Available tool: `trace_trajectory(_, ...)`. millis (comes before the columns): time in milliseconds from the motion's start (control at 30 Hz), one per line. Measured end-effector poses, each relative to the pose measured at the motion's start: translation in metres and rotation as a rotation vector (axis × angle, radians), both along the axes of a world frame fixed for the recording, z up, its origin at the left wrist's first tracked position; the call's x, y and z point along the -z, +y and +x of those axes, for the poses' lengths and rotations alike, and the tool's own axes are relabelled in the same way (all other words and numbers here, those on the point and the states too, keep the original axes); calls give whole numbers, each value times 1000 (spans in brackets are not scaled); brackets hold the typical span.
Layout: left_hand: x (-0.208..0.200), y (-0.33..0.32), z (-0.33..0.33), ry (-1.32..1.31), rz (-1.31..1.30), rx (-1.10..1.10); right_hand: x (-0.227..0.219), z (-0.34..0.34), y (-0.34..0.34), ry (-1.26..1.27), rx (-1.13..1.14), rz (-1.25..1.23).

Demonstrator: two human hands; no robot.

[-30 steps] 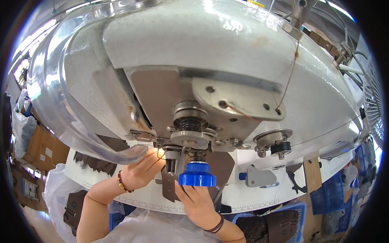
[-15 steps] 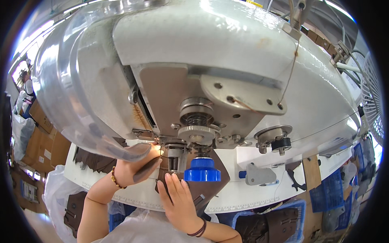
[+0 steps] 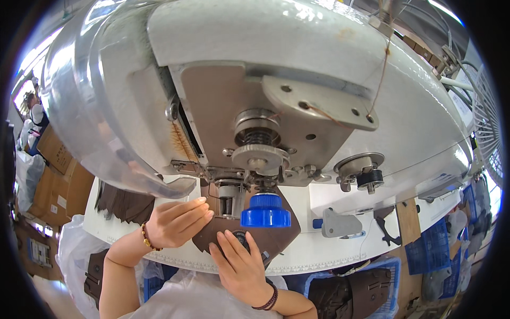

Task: The recorder uses an industrial sewing machine to stitch leather shoe components together and performs machine maintenance by adjusting the needle and thread.

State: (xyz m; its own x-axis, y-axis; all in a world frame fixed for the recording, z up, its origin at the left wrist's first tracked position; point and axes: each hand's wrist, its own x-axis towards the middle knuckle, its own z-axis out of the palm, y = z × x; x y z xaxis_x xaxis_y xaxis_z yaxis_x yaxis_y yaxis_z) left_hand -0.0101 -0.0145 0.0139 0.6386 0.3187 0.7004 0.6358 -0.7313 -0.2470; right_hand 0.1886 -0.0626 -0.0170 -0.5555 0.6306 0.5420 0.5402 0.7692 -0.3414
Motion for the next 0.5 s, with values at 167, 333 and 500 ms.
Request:
trace_trajectory(167, -2, 3, -3, 11, 9, 27, 2, -7, -8, -45, 90, 11)
trace_trajectory(333, -3, 3, -5, 27, 7, 27, 18, -15, -12, -252, 228, 123)
trace_trajectory(500, -3, 4, -5, 25, 33, 26, 23, -11, -15, -137, 153, 128)
